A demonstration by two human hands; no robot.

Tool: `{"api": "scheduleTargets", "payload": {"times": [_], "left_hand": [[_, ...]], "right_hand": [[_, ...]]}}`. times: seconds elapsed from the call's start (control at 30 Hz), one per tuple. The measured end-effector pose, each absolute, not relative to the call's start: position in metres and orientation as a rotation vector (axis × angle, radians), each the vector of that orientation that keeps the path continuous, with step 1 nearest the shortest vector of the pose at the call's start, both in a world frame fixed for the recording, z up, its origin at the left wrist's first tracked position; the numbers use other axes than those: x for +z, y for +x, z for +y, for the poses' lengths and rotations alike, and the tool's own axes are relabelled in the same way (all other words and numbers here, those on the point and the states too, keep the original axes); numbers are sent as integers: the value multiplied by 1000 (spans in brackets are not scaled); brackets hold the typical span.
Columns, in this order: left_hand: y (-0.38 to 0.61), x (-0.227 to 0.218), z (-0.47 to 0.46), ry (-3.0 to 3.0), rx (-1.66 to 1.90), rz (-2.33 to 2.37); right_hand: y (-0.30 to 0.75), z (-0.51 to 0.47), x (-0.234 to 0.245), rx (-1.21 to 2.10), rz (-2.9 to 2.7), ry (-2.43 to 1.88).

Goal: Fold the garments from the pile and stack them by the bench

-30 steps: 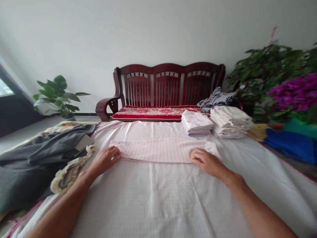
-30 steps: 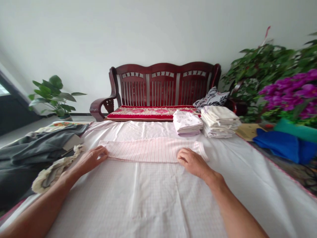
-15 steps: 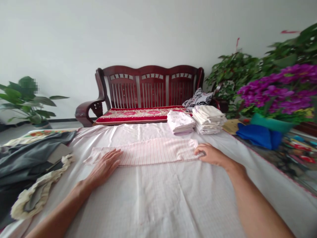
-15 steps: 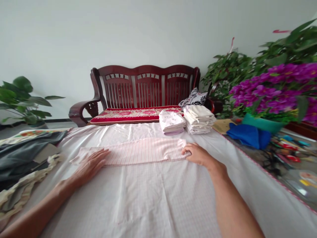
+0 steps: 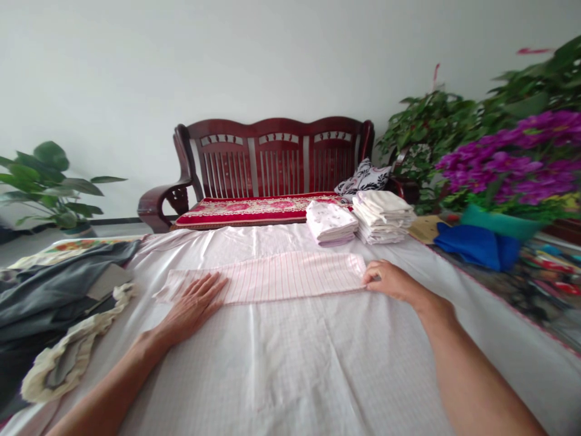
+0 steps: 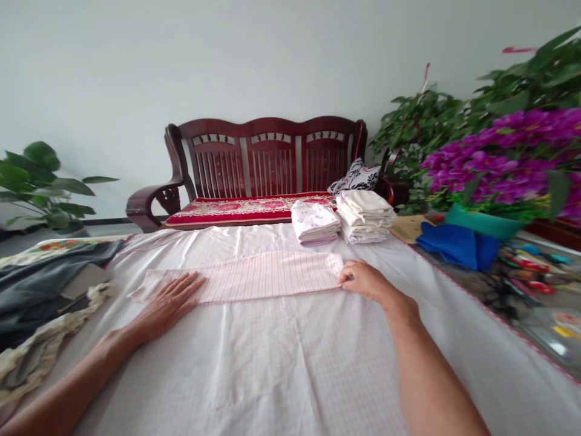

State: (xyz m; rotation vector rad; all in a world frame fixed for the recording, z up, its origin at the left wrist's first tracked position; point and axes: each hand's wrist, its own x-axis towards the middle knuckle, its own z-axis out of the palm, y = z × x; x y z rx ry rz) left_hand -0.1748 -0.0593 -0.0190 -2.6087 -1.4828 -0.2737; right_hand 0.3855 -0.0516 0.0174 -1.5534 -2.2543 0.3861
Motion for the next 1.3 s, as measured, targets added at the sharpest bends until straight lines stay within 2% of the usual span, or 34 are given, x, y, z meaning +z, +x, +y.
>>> {"api": "scheduleTargets", "payload": {"times": [0.13, 0.33, 0.47, 0.77, 0.93, 1.1, 1.3], "left_hand": [[-176, -23, -57, -2601, -259, -1491], [-178, -24, -59, -2603, -298, -1507], [-174, -17, -58, -2607, -428, -1556], [-68, 22, -6, -2737, -848, -1592], [10, 33, 29, -2767, -658, -1655], [49, 31, 47, -2696, -431, -1681], [65, 33, 39, -2687, -449, -1652]], "right_hand": [[377, -54, 22, 414, -2183, -1606], [350, -54, 28, 167, -1990, -1517], [341, -54, 22, 201, -2055, -1833], [323, -31, 3, -389, -1836, -1844], [318, -30, -19, -410, -1893, -1942], [319, -34, -20, -483, -1879, -1902], [318, -33, -20, -527, -1843, -1824]]}}
